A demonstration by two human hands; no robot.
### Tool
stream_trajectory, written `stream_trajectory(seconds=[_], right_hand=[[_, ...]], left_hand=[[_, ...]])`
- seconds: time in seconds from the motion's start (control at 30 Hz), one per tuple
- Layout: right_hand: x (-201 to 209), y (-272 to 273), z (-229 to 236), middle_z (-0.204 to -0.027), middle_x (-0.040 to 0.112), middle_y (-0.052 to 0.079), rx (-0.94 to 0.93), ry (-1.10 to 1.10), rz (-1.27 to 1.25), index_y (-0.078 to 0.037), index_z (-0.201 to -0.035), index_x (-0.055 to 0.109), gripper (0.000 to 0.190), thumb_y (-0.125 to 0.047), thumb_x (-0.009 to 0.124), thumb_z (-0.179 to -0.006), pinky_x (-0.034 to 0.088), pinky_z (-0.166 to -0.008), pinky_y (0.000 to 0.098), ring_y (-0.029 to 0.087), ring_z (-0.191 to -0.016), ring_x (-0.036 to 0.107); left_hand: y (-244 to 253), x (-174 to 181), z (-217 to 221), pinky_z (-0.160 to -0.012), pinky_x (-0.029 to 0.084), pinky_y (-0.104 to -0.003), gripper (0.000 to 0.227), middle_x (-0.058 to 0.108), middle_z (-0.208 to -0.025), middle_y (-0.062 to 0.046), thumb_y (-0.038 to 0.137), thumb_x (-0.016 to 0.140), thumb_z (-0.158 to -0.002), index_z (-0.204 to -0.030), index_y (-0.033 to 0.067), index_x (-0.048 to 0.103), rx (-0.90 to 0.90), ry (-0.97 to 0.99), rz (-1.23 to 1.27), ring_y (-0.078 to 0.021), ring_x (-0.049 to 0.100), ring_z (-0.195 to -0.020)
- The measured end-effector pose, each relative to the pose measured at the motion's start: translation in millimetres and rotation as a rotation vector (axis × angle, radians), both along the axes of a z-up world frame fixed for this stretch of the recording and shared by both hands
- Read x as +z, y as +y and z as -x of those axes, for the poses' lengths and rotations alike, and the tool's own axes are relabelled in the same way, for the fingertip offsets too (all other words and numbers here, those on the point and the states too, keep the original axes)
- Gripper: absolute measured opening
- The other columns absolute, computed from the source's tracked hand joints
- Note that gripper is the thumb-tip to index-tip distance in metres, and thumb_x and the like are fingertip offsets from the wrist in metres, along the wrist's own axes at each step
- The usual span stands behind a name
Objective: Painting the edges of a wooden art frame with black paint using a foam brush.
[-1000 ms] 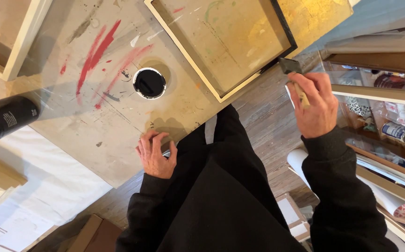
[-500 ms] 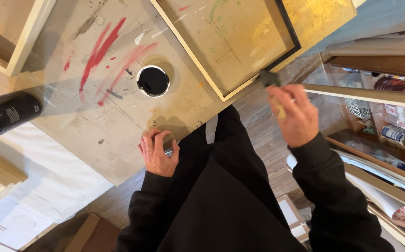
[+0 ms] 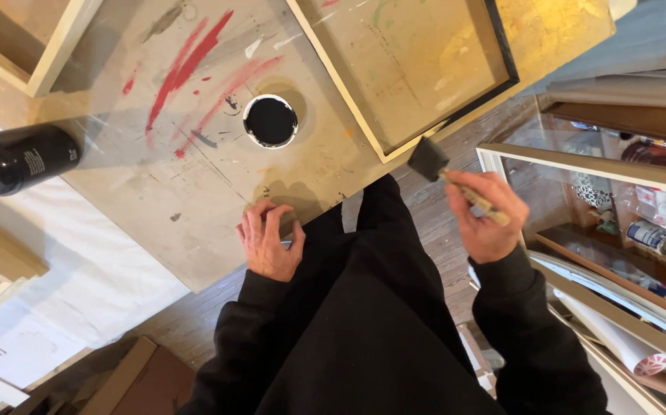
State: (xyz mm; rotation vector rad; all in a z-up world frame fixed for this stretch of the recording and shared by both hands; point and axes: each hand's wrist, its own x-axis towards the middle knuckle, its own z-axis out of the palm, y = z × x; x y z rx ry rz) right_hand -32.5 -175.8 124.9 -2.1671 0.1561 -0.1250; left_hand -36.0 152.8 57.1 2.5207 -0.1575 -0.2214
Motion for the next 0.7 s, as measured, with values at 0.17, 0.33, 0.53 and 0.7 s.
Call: stream_trajectory(seconds=[0.17, 0.33, 0.53, 0.7], right_hand=[[-8, 21, 4, -0.092, 0.062, 0.006, -0.113, 0.155, -0.097, 0.000, -0.114, 0.069, 0.013, 0.001, 0.071, -0.101, 0.048, -0.064, 0.0232, 0.011, -0.075, 0.062], [-19, 27, 4, -0.091, 0.060, 0.005, -0.144, 0.222, -0.218, 0.000, -0.116, 0.069, 0.013, 0.001, 0.067, -0.104, 0.049, -0.063, 0.0223, 0.010, -0.074, 0.062], [-21, 32, -1, -0.090, 0.058, 0.006, -0.077, 0.191, -0.148, 0.000, -0.116, 0.069, 0.013, 0.001, 0.069, -0.102, 0.048, -0.063, 0.0234, 0.010, -0.073, 0.061], [-15, 27, 3, -0.094, 0.060, 0.006, -0.115, 0.178, -0.226, -0.001, -0.116, 0.068, 0.012, 0.000, 0.067, -0.104, 0.049, -0.066, 0.0235, 0.010, -0.076, 0.062]], left_hand=[[0, -1, 2, -0.096, 0.039, -0.046, 0.033, 0.054, -0.118, -0.008, 0.015, 0.077, -0.083, -0.113, 0.0131, 0.066, 0.012, -0.009, -0.005, -0.0301, 0.055, -0.111], [1, -6, 3, -0.096, 0.039, -0.046, 0.033, 0.054, -0.118, -0.007, 0.015, 0.078, -0.082, -0.113, 0.0130, 0.066, 0.005, -0.018, 0.000, -0.0292, 0.055, -0.111], [1, -3, 1, -0.096, 0.038, -0.045, 0.033, 0.054, -0.119, -0.008, 0.016, 0.078, -0.082, -0.113, 0.0136, 0.066, 0.017, 0.005, -0.002, -0.0296, 0.053, -0.112], [1, -6, 3, -0.096, 0.038, -0.046, 0.034, 0.054, -0.119, -0.007, 0.015, 0.077, -0.083, -0.114, 0.0134, 0.066, 0.013, -0.001, 0.001, -0.0289, 0.054, -0.111]])
